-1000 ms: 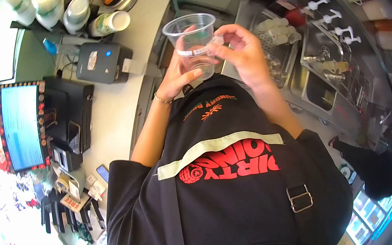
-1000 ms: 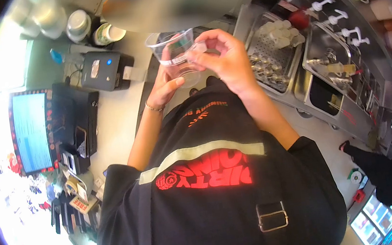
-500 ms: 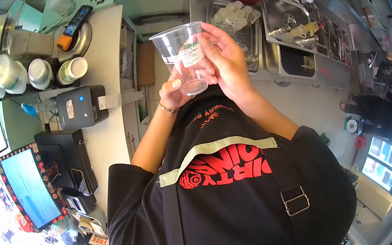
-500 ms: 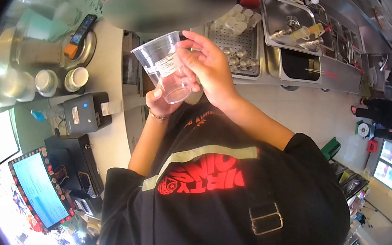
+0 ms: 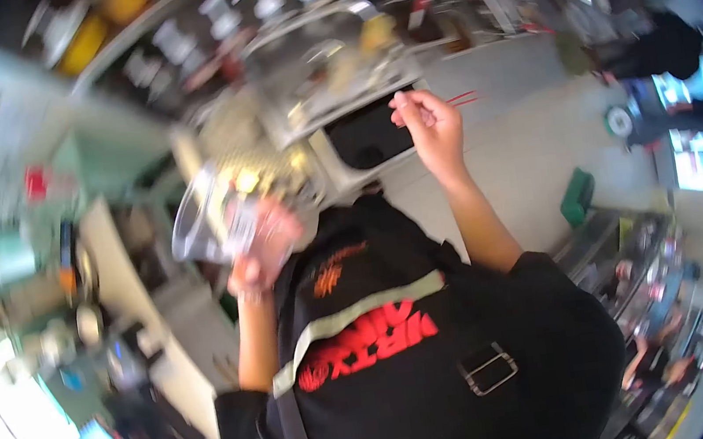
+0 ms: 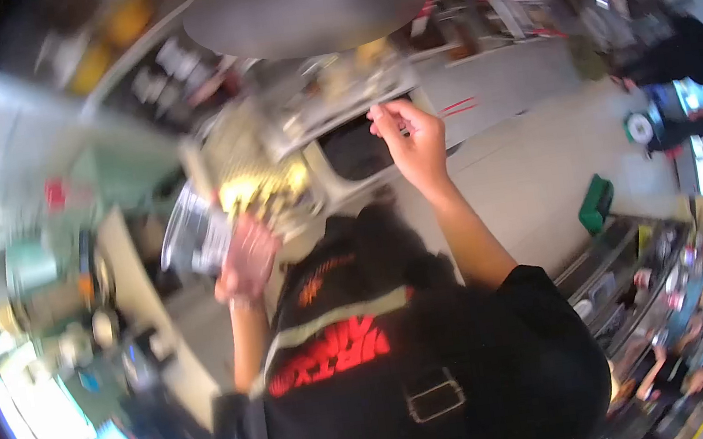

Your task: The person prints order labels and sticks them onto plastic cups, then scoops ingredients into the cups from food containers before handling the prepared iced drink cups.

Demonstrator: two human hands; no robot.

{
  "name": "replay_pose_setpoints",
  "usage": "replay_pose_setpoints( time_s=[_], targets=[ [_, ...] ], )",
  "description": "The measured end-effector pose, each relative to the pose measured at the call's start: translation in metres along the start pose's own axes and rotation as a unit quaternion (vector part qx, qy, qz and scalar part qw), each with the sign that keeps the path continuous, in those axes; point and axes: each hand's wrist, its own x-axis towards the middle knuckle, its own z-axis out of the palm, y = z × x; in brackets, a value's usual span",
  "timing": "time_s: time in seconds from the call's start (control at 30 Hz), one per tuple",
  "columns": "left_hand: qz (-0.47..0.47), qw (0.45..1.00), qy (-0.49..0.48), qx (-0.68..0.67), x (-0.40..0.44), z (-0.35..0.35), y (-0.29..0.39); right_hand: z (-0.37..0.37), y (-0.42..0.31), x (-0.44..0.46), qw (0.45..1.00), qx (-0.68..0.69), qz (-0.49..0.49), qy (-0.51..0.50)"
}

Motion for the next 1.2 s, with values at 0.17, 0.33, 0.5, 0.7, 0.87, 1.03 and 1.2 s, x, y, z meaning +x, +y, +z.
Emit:
replay_pose_setpoints(
  time_s=[0.17, 0.33, 0.5, 0.7, 0.87, 1.03, 1.2],
  targets=[
    [0.106, 0.994, -0.016, -0.015, 0.062, 0.056, -0.056, -0.156, 0.041, 0.096, 0.988, -0.047, 0.043, 0.141],
    [0.121, 0.989, 0.018, 0.084, 0.115, 0.135, -0.115, -0.272, 0.095, 0.158, 0.978, -0.137, 0.056, 0.149],
    [0.093, 0.978, 0.025, 0.183, 0.144, 0.178, -0.16, -0.346, 0.101, 0.163, 0.947, -0.299, 0.079, 0.083],
    [0.006, 0.973, -0.041, 0.229, 0.168, 0.215, -0.217, -0.442, 0.137, 0.241, 0.907, -0.42, -0.031, -0.015],
    [-0.027, 0.958, -0.008, 0.284, 0.199, 0.259, -0.269, -0.503, 0.228, 0.414, 0.882, -0.471, -0.014, 0.021],
    [0.05, 0.935, 0.089, 0.339, 0.3, 0.282, -0.338, -0.524, 0.294, 0.537, 0.686, -0.712, -0.09, -0.121],
    [0.074, 0.919, 0.223, 0.318, 0.384, 0.297, -0.389, -0.544, 0.343, 0.618, 0.62, -0.685, -0.076, -0.376]
  ],
)
